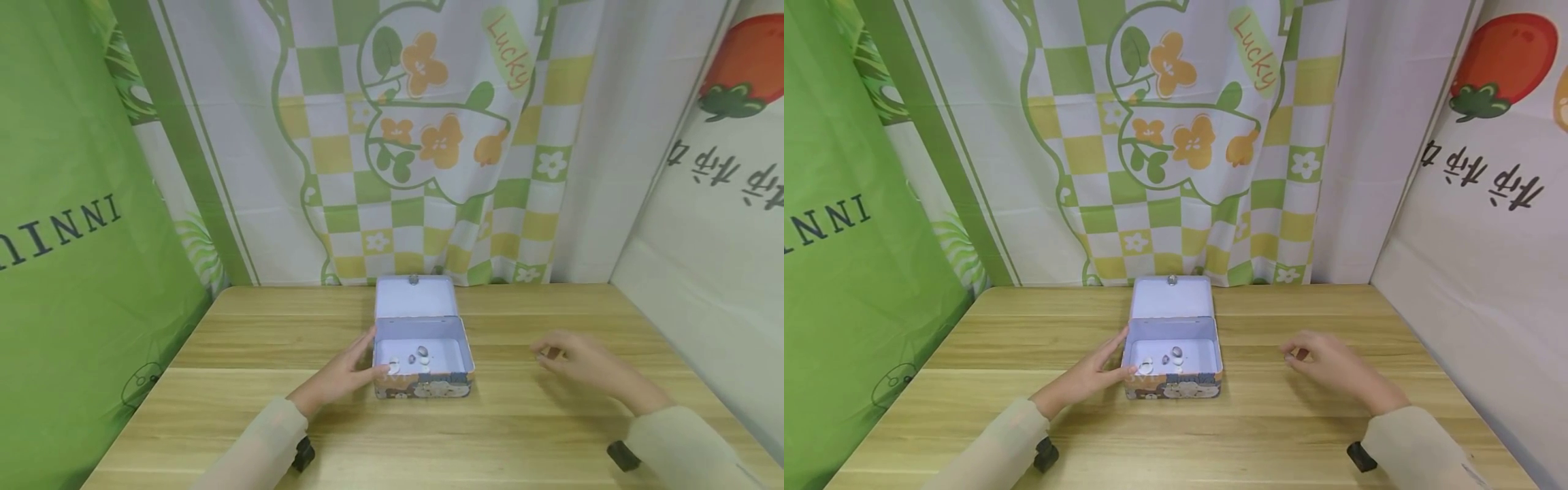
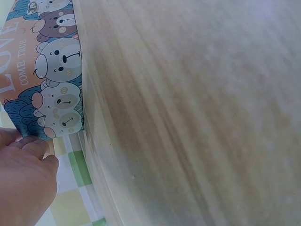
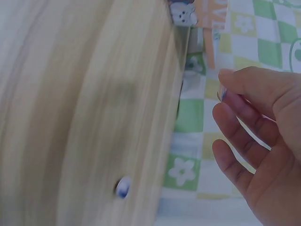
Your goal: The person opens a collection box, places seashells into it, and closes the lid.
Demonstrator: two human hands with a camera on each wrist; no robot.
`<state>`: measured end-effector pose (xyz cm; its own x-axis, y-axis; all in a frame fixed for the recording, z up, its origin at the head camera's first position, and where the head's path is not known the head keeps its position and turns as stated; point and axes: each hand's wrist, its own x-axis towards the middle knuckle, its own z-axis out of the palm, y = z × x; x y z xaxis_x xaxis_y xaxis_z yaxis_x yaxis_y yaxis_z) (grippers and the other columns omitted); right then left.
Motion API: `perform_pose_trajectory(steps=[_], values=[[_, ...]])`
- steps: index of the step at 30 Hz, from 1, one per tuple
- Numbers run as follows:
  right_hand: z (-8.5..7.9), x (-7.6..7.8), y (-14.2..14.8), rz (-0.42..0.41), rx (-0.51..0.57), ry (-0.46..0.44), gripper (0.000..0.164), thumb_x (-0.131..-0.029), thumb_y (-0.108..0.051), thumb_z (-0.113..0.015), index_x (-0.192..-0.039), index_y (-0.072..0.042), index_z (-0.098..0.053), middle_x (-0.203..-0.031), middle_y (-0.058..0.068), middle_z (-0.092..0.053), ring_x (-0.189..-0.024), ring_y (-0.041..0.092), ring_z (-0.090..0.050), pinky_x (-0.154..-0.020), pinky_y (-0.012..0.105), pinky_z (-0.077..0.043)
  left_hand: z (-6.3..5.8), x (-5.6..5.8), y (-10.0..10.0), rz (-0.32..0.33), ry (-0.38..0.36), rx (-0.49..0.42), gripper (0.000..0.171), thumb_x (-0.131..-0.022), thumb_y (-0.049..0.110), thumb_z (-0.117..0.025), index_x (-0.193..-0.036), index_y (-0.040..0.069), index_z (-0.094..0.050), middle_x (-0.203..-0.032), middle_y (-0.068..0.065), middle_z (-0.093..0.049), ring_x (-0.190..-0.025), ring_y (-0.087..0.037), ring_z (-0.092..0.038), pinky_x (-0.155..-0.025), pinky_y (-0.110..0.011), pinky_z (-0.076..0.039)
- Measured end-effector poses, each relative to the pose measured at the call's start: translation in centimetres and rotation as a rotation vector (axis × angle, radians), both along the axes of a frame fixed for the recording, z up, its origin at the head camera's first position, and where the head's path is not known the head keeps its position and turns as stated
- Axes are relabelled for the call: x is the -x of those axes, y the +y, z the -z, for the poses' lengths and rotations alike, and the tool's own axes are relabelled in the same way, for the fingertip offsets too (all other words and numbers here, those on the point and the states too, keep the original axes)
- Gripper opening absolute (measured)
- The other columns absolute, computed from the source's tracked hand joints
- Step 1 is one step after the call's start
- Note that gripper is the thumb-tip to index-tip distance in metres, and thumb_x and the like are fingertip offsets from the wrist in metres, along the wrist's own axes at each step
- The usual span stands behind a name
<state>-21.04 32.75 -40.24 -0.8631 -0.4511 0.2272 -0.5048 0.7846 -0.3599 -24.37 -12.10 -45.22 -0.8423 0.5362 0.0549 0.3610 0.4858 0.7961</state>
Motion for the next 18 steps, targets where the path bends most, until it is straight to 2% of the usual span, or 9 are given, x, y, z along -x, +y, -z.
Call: perform_pose_trajectory(steps=[9,18], values=[[-1.0,1.3,-3.5,-0.108,0.021,0.040,0.019,-0.091,-0.010,-0.073,-0.111,-0.008,-0.075,-0.101,-0.001,-0.072,-0.086,0.018,-0.067,-0.072,0.034,-0.058,-0.3,-0.1,0.0,0.000,-0.016,0.000,0.091,-0.097,0.054,-0.059,-0.163,0.020,-0.005,-0.167,-0.004,-0.006,-0.150,-0.030,-0.012,-0.117,-0.056,-0.020],[-1.1,2.9,-7.2,-0.196,0.079,0.065,0.018,-0.090,-0.005,-0.073,-0.108,-0.006,-0.076,-0.100,0.000,-0.073,-0.084,0.014,-0.065,-0.072,0.035,-0.059,-0.4,-0.2,0.0,-0.002,-0.011,-0.007,0.090,-0.098,0.052,-0.059,-0.163,0.017,-0.007,-0.167,-0.006,-0.007,-0.150,-0.034,-0.012,-0.117,-0.059,-0.018]])
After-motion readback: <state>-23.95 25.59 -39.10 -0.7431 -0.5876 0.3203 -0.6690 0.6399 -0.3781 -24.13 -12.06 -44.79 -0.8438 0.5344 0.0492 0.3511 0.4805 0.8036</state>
